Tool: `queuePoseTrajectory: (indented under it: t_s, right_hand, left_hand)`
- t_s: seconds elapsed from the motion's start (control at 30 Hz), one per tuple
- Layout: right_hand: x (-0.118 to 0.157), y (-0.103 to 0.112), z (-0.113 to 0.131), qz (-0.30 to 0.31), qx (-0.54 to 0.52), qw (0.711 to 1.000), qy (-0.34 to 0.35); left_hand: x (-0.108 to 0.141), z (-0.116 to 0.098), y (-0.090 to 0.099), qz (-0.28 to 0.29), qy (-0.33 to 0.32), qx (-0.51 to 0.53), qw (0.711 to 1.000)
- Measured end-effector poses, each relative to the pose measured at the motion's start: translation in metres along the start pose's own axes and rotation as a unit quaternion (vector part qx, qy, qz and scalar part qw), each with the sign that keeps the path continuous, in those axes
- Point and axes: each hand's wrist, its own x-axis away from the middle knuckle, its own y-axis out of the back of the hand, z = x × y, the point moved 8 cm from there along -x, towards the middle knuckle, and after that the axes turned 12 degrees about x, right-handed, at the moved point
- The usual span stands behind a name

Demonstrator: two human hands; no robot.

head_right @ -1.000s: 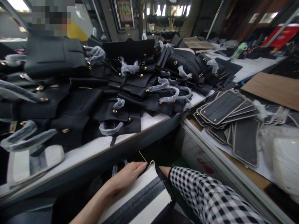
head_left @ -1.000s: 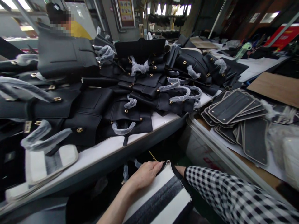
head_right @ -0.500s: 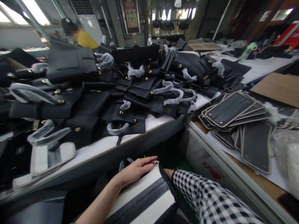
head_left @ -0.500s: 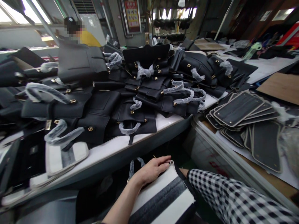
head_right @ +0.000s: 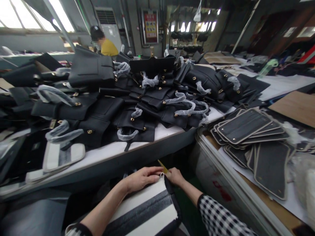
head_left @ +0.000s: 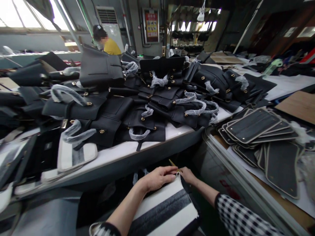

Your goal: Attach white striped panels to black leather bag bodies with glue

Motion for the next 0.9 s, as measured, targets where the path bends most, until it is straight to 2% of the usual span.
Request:
queuePoseTrajectory:
  t_s: [0.07,0.13,0.23,0.3,0.37,0.5,0.57,0.7,0.73,0.8,0.9]
  right_hand:
    - [0.014,0.026,-0.008,0.018,0.023,0.999,-0.024]
    - [0.032,0.046,-0.009,0.067,0.027,0.997,-0.034]
    - [0.052,0.051,0.003,0.174,0.108,0.979,0.006]
    - [0.053,0.050,0.020,0.191,0.187,0.961,0.066]
    - [0.045,0.053,0.039,0.137,0.240,0.954,0.120]
    - [0.034,0.071,0.072,-0.028,0.304,0.938,0.161]
    - [0.035,0.072,0.089,-0.082,0.382,0.898,0.200]
    - [0.038,0.049,0.116,-0.102,0.585,0.747,0.298]
    - [0.037,0.044,0.119,-0.098,0.608,0.725,0.308]
    - [0.034,0.039,0.123,-0.092,0.631,0.702,0.315]
    - [0.029,0.035,0.127,-0.081,0.639,0.694,0.321]
  left_hand:
    - [-0.001,0.003,-0.001,0.004,0.011,0.039,0.999]
    - [-0.002,0.007,-0.002,-0.003,0.031,0.071,0.997]
    - [-0.002,0.008,0.000,-0.019,0.045,0.074,0.996]
    - [-0.002,0.007,0.000,-0.024,0.047,0.062,0.997]
    - [-0.002,0.007,0.002,-0.039,0.051,0.055,0.996]
    - [-0.006,0.008,0.005,-0.072,0.058,0.063,0.994]
    - [-0.009,0.010,0.007,-0.088,0.062,0.066,0.992]
    - [-0.010,0.011,0.008,-0.108,0.059,0.084,0.989]
    - [-0.010,0.010,0.008,-0.107,0.055,0.090,0.989]
    - [-0.010,0.005,0.007,-0.105,0.038,0.087,0.990]
    - [-0.009,-0.009,0.004,-0.085,-0.008,0.028,0.996]
